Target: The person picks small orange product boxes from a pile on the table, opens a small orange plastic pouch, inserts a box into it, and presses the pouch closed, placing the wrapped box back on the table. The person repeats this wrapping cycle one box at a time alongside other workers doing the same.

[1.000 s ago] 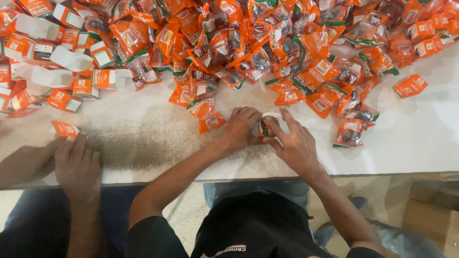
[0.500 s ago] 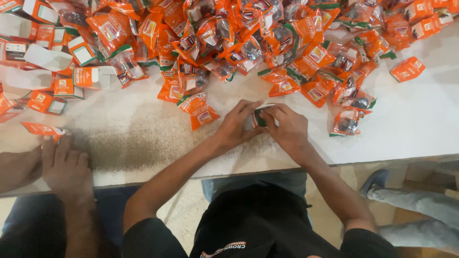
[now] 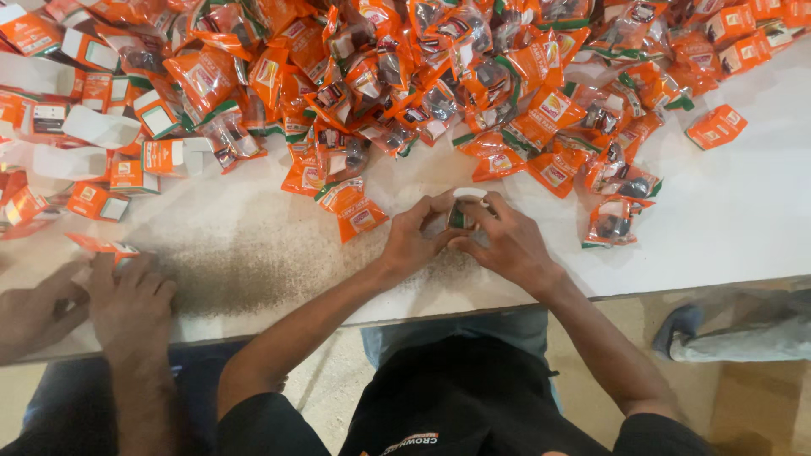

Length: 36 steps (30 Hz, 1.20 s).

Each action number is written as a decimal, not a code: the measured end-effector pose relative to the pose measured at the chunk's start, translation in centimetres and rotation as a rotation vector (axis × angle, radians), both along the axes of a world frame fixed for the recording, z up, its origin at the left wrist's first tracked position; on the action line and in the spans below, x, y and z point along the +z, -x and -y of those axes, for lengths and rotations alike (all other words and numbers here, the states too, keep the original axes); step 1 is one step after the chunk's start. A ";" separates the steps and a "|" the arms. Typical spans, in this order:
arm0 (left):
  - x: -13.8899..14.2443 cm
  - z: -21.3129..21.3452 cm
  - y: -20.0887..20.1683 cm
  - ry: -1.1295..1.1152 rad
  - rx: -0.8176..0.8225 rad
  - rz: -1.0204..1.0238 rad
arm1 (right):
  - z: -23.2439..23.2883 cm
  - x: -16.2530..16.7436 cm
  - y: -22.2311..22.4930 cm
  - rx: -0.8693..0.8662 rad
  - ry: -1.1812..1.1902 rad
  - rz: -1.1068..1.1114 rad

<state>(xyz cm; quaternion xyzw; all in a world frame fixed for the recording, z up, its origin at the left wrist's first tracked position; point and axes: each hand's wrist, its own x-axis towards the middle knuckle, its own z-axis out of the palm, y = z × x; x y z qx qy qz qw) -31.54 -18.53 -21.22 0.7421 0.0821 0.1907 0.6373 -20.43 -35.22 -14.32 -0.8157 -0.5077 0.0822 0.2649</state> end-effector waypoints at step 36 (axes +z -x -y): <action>2.5 -3.6 -2.0 -0.607 -0.087 0.281 | -0.9 -3.2 -4.5 0.179 -0.512 -0.082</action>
